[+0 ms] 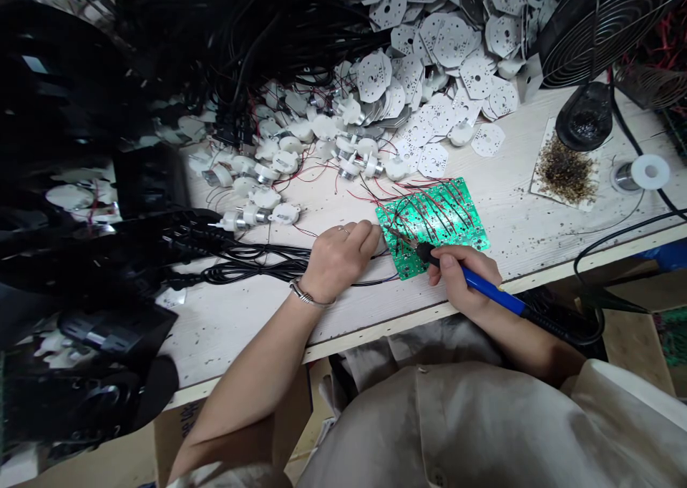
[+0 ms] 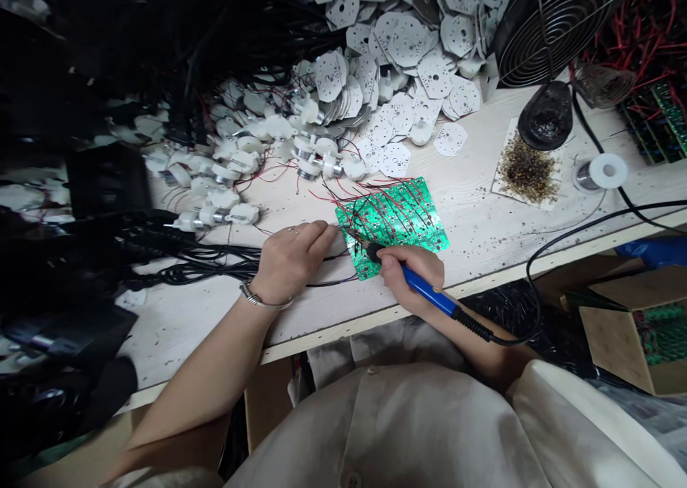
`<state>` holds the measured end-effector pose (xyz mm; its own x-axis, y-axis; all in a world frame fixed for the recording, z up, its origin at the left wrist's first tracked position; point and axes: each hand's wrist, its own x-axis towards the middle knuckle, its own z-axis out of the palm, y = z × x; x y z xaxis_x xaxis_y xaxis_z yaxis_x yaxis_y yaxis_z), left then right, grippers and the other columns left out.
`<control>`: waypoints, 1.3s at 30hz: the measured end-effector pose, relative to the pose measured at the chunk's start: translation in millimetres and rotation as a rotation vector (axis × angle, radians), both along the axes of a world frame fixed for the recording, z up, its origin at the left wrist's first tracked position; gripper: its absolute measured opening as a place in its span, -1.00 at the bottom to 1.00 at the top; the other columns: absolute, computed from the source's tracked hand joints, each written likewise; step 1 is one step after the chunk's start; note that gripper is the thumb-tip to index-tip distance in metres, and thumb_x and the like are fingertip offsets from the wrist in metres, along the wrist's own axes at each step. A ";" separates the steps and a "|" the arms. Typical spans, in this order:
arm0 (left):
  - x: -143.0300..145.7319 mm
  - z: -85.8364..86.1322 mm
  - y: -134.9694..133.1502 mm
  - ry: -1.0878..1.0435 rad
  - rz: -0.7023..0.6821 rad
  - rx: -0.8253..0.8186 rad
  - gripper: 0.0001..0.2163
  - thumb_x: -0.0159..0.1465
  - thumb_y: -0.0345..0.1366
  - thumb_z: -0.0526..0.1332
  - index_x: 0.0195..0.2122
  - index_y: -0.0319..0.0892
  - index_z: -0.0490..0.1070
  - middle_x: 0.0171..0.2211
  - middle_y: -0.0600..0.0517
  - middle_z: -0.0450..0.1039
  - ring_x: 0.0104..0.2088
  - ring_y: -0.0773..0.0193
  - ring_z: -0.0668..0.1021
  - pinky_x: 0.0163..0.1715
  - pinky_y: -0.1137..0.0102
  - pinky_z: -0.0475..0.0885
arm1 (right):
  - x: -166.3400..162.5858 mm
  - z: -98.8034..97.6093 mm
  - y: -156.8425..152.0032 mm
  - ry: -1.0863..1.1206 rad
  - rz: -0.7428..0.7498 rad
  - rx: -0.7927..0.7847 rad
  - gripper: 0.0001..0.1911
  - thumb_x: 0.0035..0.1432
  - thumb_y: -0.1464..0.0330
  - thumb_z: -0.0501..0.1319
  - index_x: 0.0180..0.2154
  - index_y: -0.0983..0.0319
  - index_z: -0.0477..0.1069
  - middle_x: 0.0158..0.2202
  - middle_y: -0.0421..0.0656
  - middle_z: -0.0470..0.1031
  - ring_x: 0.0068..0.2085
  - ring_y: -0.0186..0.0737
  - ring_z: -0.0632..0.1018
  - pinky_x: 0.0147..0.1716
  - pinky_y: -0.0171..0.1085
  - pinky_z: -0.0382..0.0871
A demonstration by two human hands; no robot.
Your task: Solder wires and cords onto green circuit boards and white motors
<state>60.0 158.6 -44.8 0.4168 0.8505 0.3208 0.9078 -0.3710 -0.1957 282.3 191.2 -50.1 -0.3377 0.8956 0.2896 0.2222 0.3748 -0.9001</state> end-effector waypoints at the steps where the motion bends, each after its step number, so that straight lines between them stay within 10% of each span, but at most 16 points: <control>1: -0.5 0.1 -0.3 -0.005 0.001 -0.017 -0.74 0.39 -0.45 -0.04 -0.23 -0.21 0.45 -0.42 0.02 0.45 -0.49 0.29 0.40 -0.51 0.36 0.26 | -0.1 -1.5 0.3 0.002 -0.003 0.030 -0.88 0.25 0.35 0.14 -0.27 0.16 0.45 -0.60 -0.34 0.51 -0.60 -0.39 0.54 -0.50 -0.36 0.46; 33: -1.9 -4.3 -1.2 -0.095 0.027 -0.077 -0.76 0.40 -0.40 -0.02 -0.23 -0.20 0.45 -0.39 0.00 0.47 -0.47 0.30 0.43 -0.46 0.37 0.27 | -7.8 2.0 7.6 -0.024 0.190 0.575 -0.78 0.13 0.49 0.18 -0.14 0.22 0.37 -0.51 -0.20 0.57 -0.54 -0.29 0.56 -0.48 -0.32 0.49; 39: -1.6 -4.4 -2.7 -0.107 0.053 -0.148 -0.76 0.40 -0.41 -0.02 -0.21 -0.17 0.45 -0.37 -0.01 0.47 -0.44 0.31 0.45 -0.47 0.37 0.27 | -1.6 2.8 4.6 -0.055 0.117 0.457 -0.78 0.16 0.46 0.14 -0.14 0.14 0.39 -0.48 -0.24 0.59 -0.49 -0.29 0.59 -0.42 -0.30 0.52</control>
